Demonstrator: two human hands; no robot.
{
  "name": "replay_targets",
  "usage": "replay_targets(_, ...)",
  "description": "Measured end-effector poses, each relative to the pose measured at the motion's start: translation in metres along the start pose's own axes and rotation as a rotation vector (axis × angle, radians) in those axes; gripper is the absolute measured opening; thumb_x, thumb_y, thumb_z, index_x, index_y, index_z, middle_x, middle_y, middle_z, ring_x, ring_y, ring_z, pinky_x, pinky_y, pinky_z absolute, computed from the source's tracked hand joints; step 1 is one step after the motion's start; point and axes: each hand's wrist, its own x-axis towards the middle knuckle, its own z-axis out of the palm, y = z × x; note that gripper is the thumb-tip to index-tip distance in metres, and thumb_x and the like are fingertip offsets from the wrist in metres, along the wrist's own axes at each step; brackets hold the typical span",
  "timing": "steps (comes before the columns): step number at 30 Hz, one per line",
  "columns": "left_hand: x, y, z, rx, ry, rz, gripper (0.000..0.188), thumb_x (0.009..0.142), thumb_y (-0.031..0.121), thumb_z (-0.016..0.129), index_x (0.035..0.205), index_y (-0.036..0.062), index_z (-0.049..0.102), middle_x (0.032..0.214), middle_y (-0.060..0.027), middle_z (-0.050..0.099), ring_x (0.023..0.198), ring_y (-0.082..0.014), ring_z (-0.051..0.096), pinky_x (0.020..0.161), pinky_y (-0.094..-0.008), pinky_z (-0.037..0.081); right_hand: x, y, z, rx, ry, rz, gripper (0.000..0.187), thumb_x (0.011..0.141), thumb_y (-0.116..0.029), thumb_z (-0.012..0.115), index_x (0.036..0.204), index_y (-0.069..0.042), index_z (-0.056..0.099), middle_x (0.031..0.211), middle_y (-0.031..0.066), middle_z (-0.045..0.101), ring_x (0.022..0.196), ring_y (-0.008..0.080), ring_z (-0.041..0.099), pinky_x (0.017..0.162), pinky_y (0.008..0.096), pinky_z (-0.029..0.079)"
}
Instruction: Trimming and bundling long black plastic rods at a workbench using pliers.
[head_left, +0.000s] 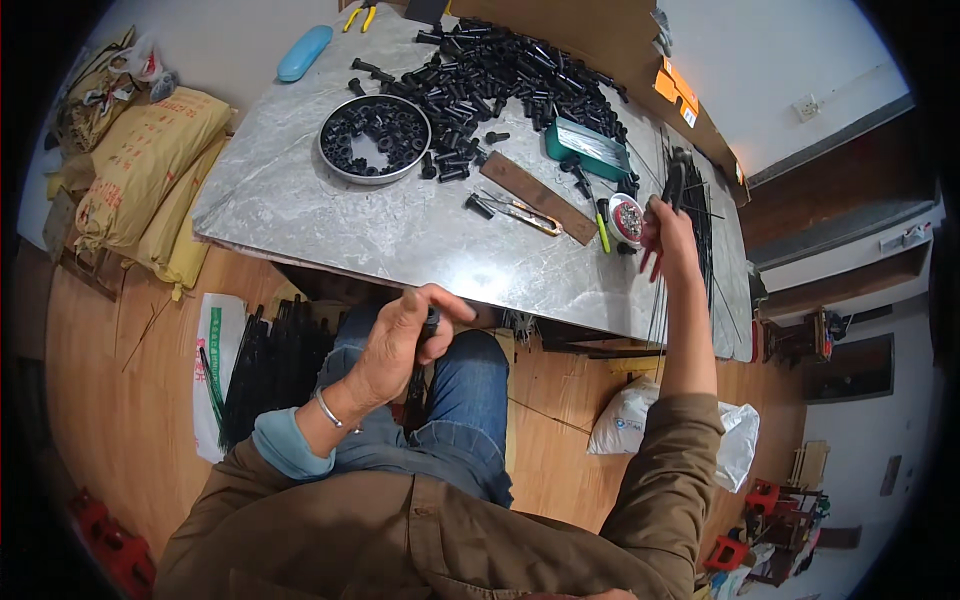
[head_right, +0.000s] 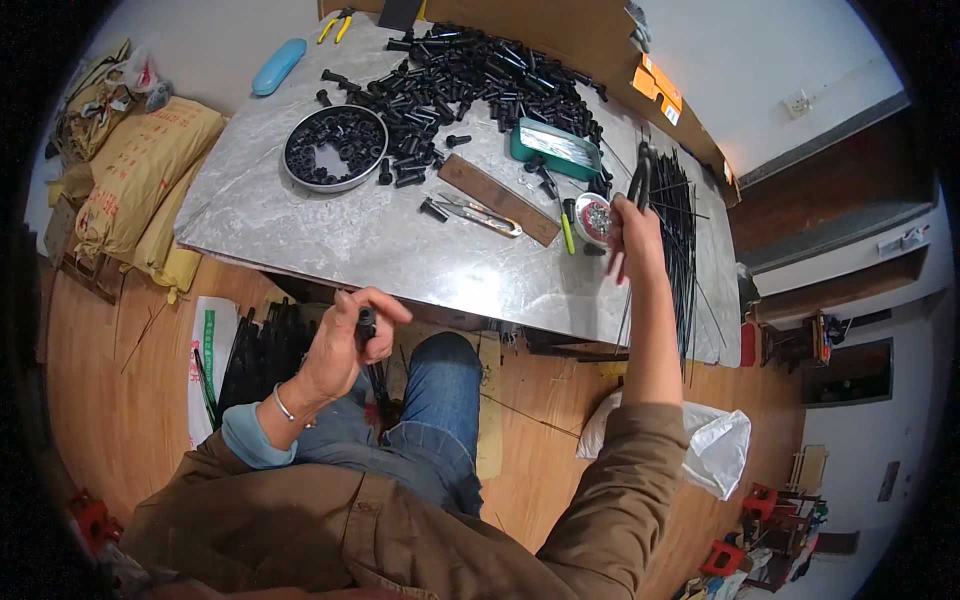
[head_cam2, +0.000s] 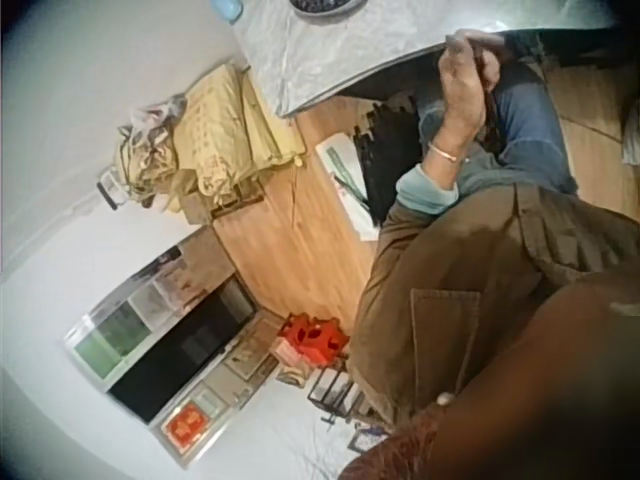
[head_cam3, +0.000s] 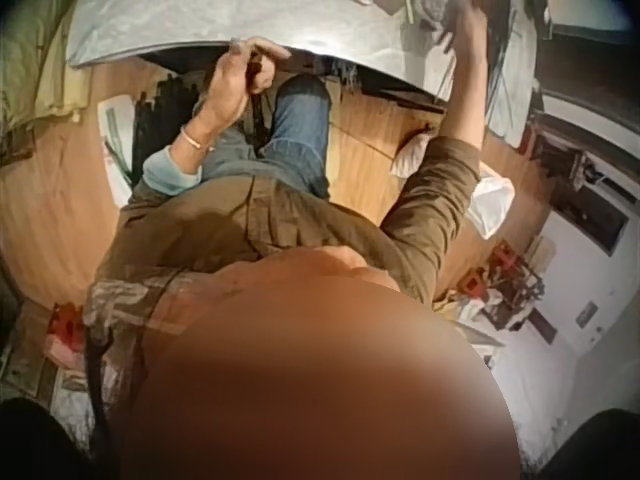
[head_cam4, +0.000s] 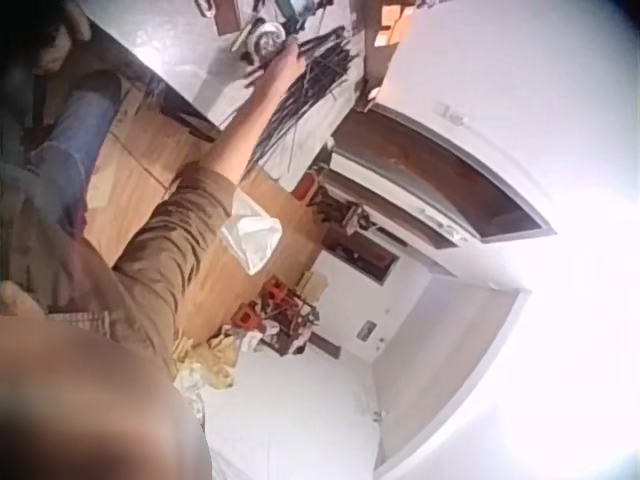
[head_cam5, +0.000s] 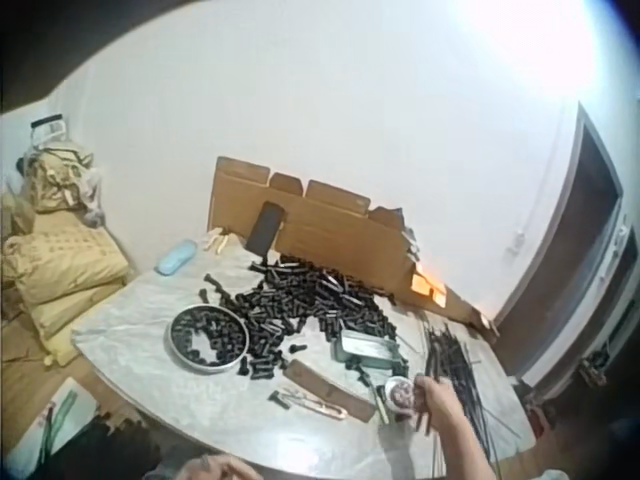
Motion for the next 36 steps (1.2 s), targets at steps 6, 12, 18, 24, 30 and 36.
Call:
replay_targets(6, -0.011, 0.01, 0.007, 0.118, -0.177, 0.155, 0.057, 0.097, 0.049, 0.04, 0.123, -0.0009, 0.053, 0.09, -0.0019, 0.045, 0.078, -0.0087, 0.044, 0.068, -0.0226, 0.039, -0.11, 0.021, 0.069, 0.672, -0.452, -0.052, 0.016, 0.093, -0.025, 0.058, 0.091, -0.01, 0.052, 0.077, -0.0006, 0.047, 0.062, 0.0085, 0.04, 0.056, 0.0255, 0.036)
replay_targets(12, -0.024, 0.01, 0.02, 0.211, 0.008, 0.326, 0.053, 0.1, 0.044, 0.039, 0.122, -0.0017, 0.054, 0.103, -0.0051, 0.045, 0.083, -0.0094, 0.045, 0.07, -0.0226, 0.041, -0.204, 0.032, 0.151, 0.786, -0.484, -0.097, 0.023, 0.094, -0.025, 0.056, 0.083, -0.004, 0.052, 0.075, 0.001, 0.046, 0.058, 0.0086, 0.039, 0.055, 0.0264, 0.036)
replay_targets(18, -0.043, 0.01, 0.021, 0.271, 0.107, 0.326, 0.054, 0.099, 0.046, 0.038, 0.123, 0.0002, 0.054, 0.107, -0.0043, 0.045, 0.086, -0.0085, 0.046, 0.072, -0.0222, 0.041, -0.241, 0.032, 0.188, 0.731, -0.421, -0.149, 0.022, 0.093, -0.023, 0.059, 0.084, -0.004, 0.055, 0.074, 0.0017, 0.051, 0.059, 0.0089, 0.043, 0.055, 0.0264, 0.038)
replay_targets(24, -0.052, 0.014, 0.021, 0.335, 0.116, 0.329, 0.055, 0.099, 0.047, 0.036, 0.124, 0.0013, 0.055, 0.111, -0.0052, 0.047, 0.097, -0.011, 0.048, 0.08, -0.0229, 0.041, -0.252, 0.034, 0.189, 0.682, -0.372, -0.196, 0.018, 0.091, -0.021, 0.062, 0.086, -0.005, 0.057, 0.071, 0.0007, 0.053, 0.06, 0.0089, 0.046, 0.056, 0.0258, 0.04)
replay_targets(30, -0.054, 0.015, 0.023, 0.343, 0.111, 0.33, 0.054, 0.1, 0.046, 0.036, 0.123, 0.0014, 0.055, 0.11, -0.005, 0.048, 0.098, -0.0109, 0.047, 0.083, -0.0231, 0.041, -0.254, 0.037, 0.187, 0.657, -0.363, -0.225, 0.021, 0.09, -0.02, 0.063, 0.088, 0.0, 0.059, 0.069, 0.0049, 0.056, 0.06, 0.0121, 0.052, 0.055, 0.0272, 0.047)
replay_targets(36, -0.051, 0.013, 0.024, 0.291, 0.102, 0.283, 0.053, 0.1, 0.045, 0.036, 0.124, 0.0014, 0.055, 0.108, -0.0026, 0.048, 0.089, -0.0075, 0.046, 0.079, -0.0214, 0.04, -0.253, 0.04, 0.185, 0.652, -0.376, -0.237, 0.02, 0.091, -0.021, 0.062, 0.093, -0.002, 0.059, 0.072, 0.0004, 0.052, 0.063, 0.0089, 0.046, 0.057, 0.0246, 0.04)
